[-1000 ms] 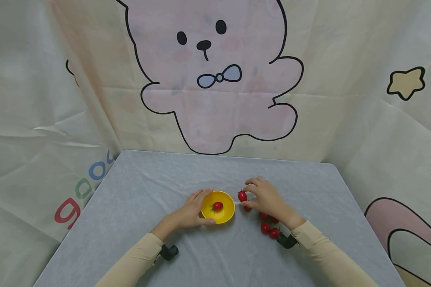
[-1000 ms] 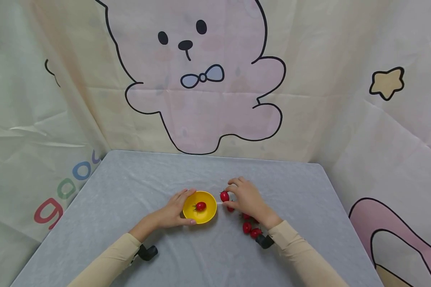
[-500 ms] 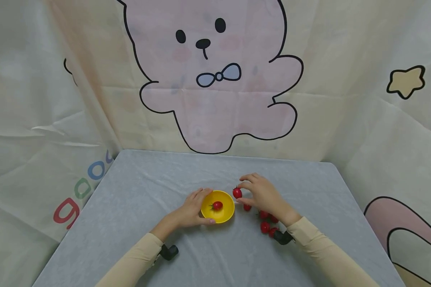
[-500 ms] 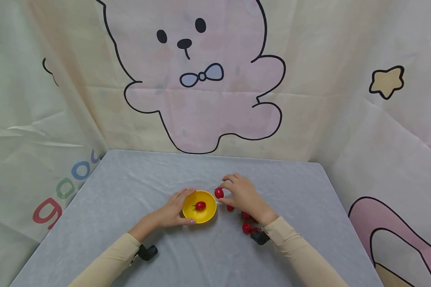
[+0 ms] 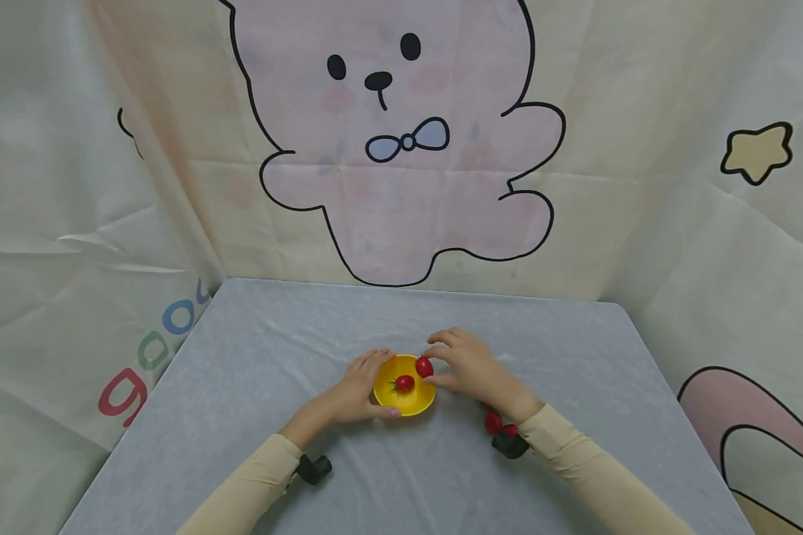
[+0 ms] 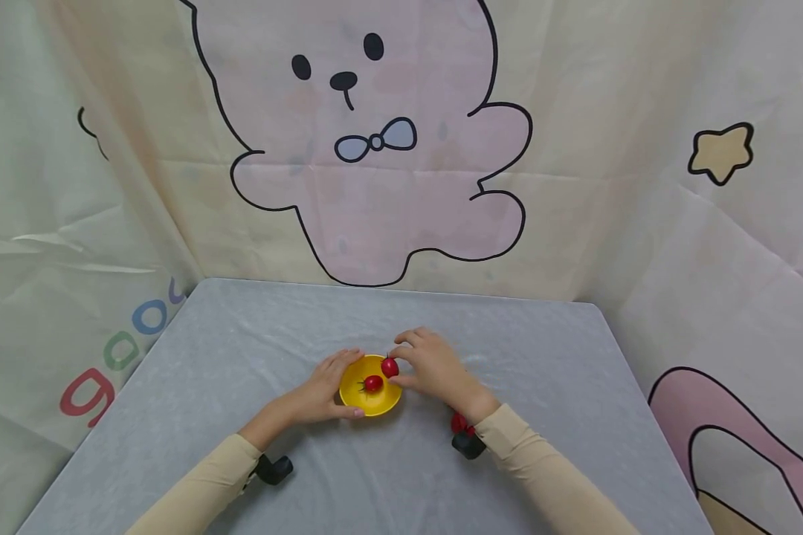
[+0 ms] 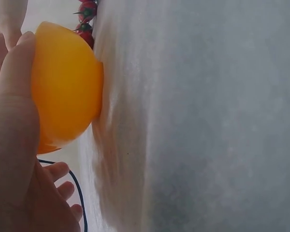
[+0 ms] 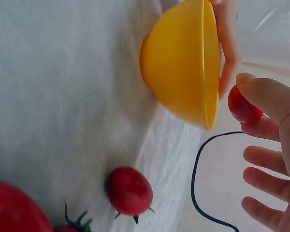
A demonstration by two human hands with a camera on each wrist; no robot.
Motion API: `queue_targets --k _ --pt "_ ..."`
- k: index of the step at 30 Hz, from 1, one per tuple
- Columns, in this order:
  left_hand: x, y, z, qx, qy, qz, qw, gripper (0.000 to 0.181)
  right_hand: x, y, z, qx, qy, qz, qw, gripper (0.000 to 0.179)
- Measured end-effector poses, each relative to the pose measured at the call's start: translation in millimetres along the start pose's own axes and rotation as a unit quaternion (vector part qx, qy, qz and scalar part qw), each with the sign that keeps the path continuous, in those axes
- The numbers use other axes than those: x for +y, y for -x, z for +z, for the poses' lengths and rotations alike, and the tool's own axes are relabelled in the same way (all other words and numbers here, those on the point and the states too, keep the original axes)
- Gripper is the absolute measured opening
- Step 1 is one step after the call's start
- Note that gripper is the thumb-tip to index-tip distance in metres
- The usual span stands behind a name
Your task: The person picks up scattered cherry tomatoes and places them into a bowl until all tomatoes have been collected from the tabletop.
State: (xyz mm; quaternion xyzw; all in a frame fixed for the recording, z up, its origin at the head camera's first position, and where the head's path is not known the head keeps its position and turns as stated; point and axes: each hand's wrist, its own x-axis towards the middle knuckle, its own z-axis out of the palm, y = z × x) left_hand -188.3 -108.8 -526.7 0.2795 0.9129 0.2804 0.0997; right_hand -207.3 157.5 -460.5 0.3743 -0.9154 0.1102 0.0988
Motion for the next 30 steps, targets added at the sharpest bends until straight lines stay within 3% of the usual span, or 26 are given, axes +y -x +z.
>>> queue_targets --k 14,30 --pt "0.8 0.2 -1.2 -0.007 -0.009 0.014 0.9998 0.105 -7.9 -1.3 14.8 -0.003 0.007 -0.038 0.9993 0.041" --pt "0.2 -2.1 0.8 -0.007 0.001 0.015 0.9999 0.103 -13.4 -0.3 24.0 -0.047 -0.015 -0.031 0.9983 0.041"
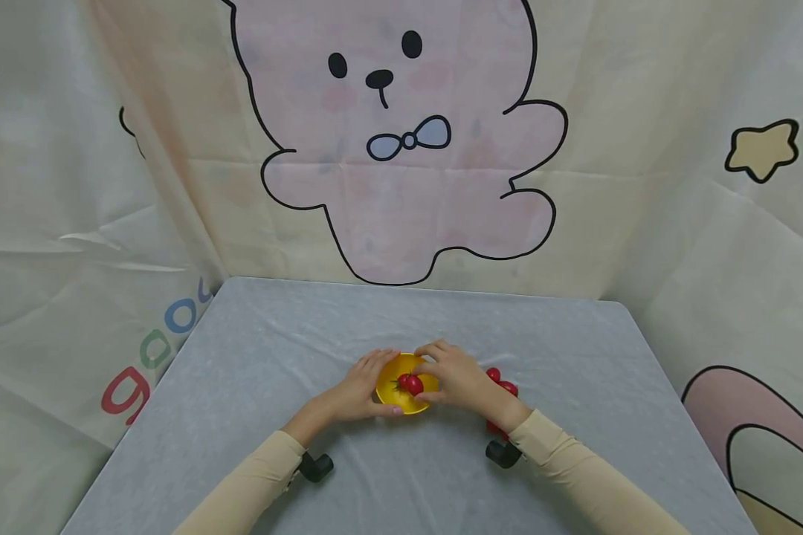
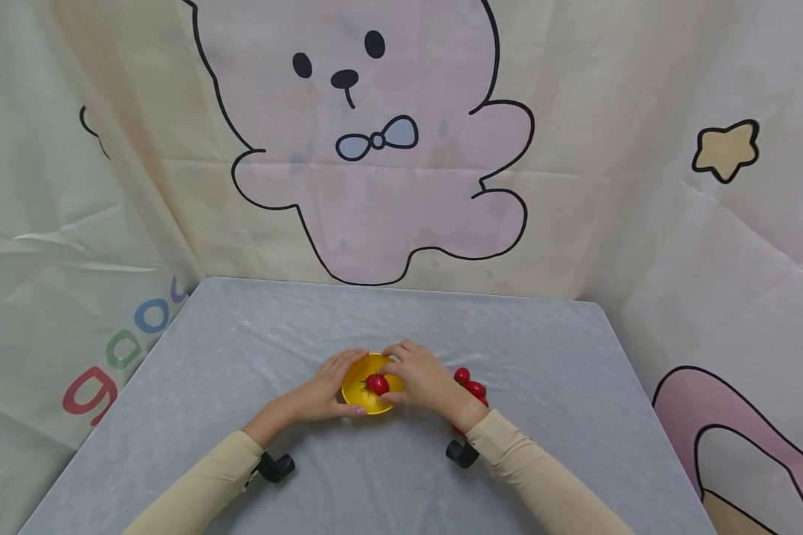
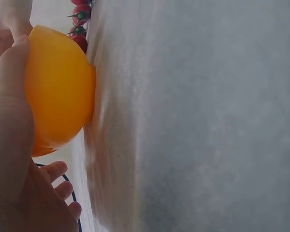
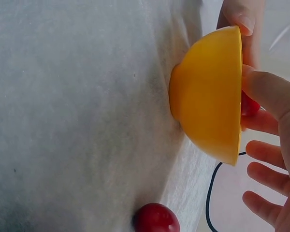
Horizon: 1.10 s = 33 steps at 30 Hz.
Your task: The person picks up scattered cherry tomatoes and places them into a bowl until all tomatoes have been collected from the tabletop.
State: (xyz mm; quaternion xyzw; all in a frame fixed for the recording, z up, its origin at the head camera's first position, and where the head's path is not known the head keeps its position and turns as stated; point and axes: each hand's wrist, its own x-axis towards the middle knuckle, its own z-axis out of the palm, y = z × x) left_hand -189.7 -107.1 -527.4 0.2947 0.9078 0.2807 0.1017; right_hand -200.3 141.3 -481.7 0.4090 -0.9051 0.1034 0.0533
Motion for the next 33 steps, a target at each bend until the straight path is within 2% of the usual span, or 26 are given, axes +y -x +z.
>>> queue_targets --k 15,24,33 --pt "-0.2 -0.6 0.7 0.004 0.002 0.0 1.0 0.102 -6.4 1.1 -0.5 0.001 0.014 -0.025 0.9996 0.043" --pt "-0.4 -1.4 1.2 0.006 0.001 -0.003 1.0 0.102 -3.5 1.6 0.1 -0.011 -0.004 -0.008 0.9999 0.042" --pt "-2.0 -1.2 3.0 0.006 -0.002 -0.009 0.9999 0.104 7.4 2.4 -17.1 0.03 -0.011 0.014 0.9994 0.039"
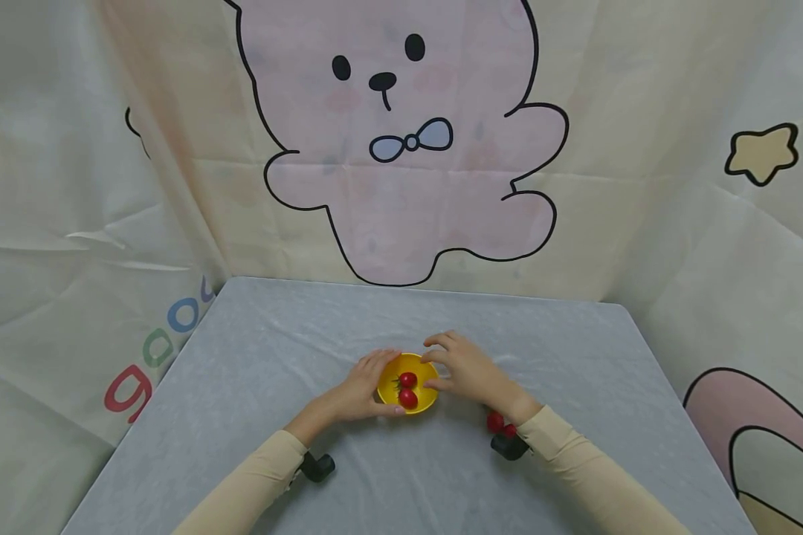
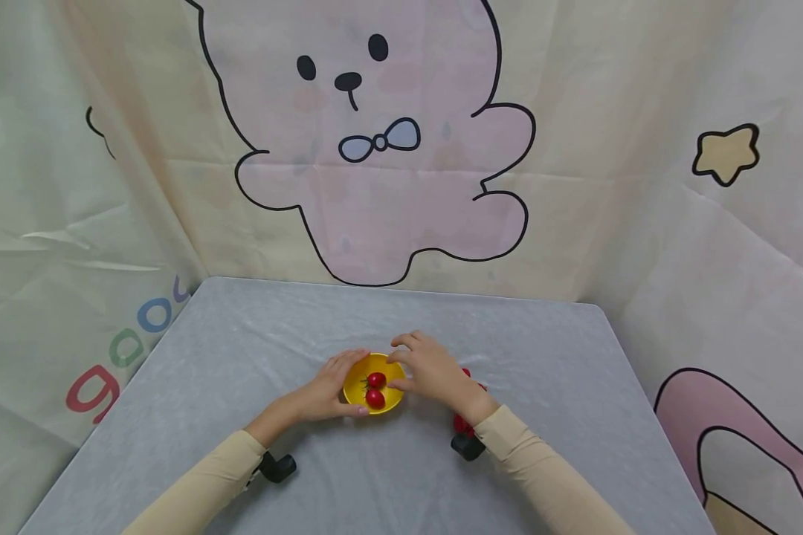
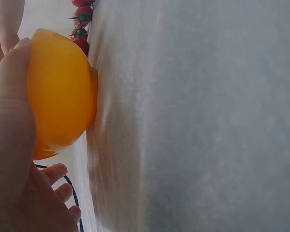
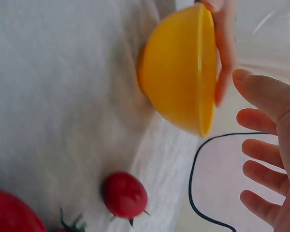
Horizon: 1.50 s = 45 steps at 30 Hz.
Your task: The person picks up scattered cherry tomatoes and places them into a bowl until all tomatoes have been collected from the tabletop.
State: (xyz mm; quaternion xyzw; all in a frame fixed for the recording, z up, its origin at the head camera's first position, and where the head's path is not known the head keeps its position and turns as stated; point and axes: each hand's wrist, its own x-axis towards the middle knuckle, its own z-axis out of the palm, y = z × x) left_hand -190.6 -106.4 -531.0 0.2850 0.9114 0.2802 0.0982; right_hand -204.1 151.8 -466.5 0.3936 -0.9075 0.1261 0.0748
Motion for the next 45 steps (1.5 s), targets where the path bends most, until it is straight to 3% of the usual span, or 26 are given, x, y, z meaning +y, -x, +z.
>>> queue_targets --k 14,21,45 --pt "3.1 0.3 -1.3 0.008 0.01 -0.002 0.9999 0.104 21.7 10.8 -20.7 0.037 0.006 0.031 0.9988 0.035" --pt "3.3 0.0 -2.1 0.007 0.008 0.001 0.9999 0.103 35.3 24.3 -24.1 0.025 -0.008 0.06 0.9979 0.034" --pt "2.2 1.5 -0.8 0.006 0.012 0.001 0.9999 0.103 51.7 47.9 4.5 -0.02 -0.012 0.073 0.9971 0.038"
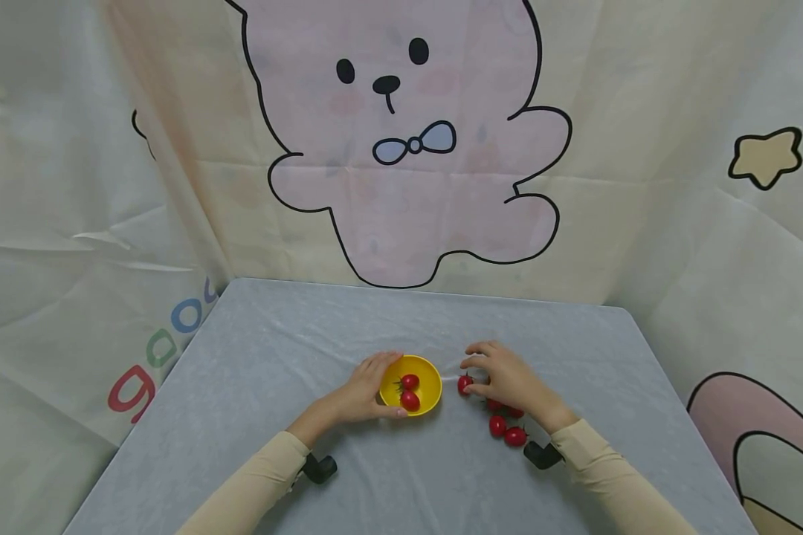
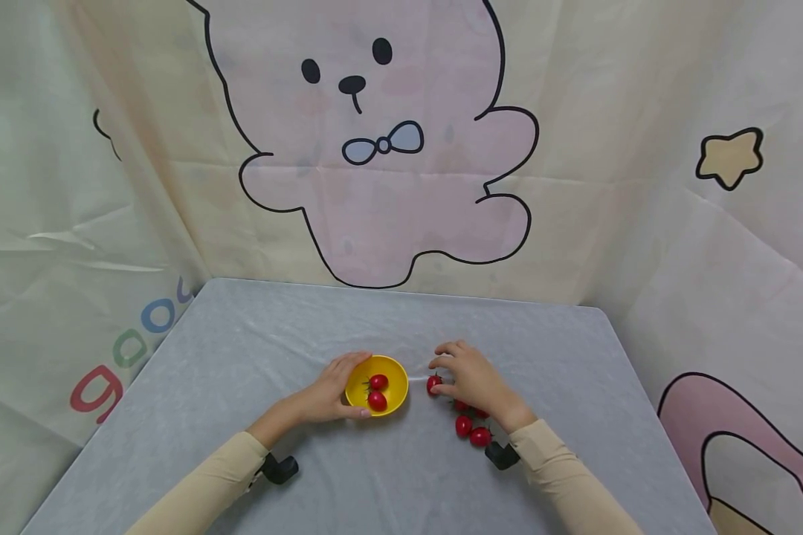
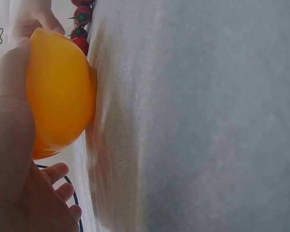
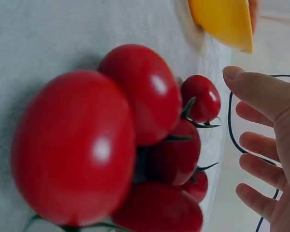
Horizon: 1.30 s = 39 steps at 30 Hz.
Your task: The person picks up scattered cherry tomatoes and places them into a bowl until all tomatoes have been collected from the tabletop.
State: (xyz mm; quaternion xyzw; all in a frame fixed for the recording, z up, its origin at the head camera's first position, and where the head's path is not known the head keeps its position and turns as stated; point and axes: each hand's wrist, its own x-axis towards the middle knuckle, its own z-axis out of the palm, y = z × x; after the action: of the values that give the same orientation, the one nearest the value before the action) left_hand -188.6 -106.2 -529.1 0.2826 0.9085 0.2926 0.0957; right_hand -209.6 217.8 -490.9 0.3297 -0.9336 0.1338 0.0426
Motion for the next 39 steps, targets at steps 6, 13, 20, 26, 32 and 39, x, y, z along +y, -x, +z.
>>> queue_targets --k 6,13,20,26,32,39 --pt "0.2 0.1 0.4 0.0 0.0 -0.002 1.0 0.104 1.9 3.0 6.4 0.001 0.001 0.01 0.9999 0.039" --pt "0.4 0.7 0.5 -0.001 0.0 -0.003 1.0 0.104 3.4 4.5 13.1 -0.004 -0.008 0.018 0.9998 0.04" --pt "0.9 1.2 -0.1 -0.004 0.0 -0.007 1.0 0.104 3.4 2.3 15.6 -0.011 -0.003 0.018 0.9998 0.041" --pt "1.8 1.3 -0.8 -0.005 0.002 -0.009 0.9999 0.104 1.6 1.7 14.5 -0.022 -0.009 0.022 0.9995 0.041" --pt "2.4 1.5 -1.1 -0.005 0.001 -0.009 0.9999 0.104 2.5 3.0 16.5 -0.028 -0.007 0.028 0.9992 0.042" --pt "2.2 1.3 -0.8 -0.006 0.009 -0.01 0.9999 0.103 2.9 3.0 17.5 -0.034 -0.014 0.034 0.9988 0.041"
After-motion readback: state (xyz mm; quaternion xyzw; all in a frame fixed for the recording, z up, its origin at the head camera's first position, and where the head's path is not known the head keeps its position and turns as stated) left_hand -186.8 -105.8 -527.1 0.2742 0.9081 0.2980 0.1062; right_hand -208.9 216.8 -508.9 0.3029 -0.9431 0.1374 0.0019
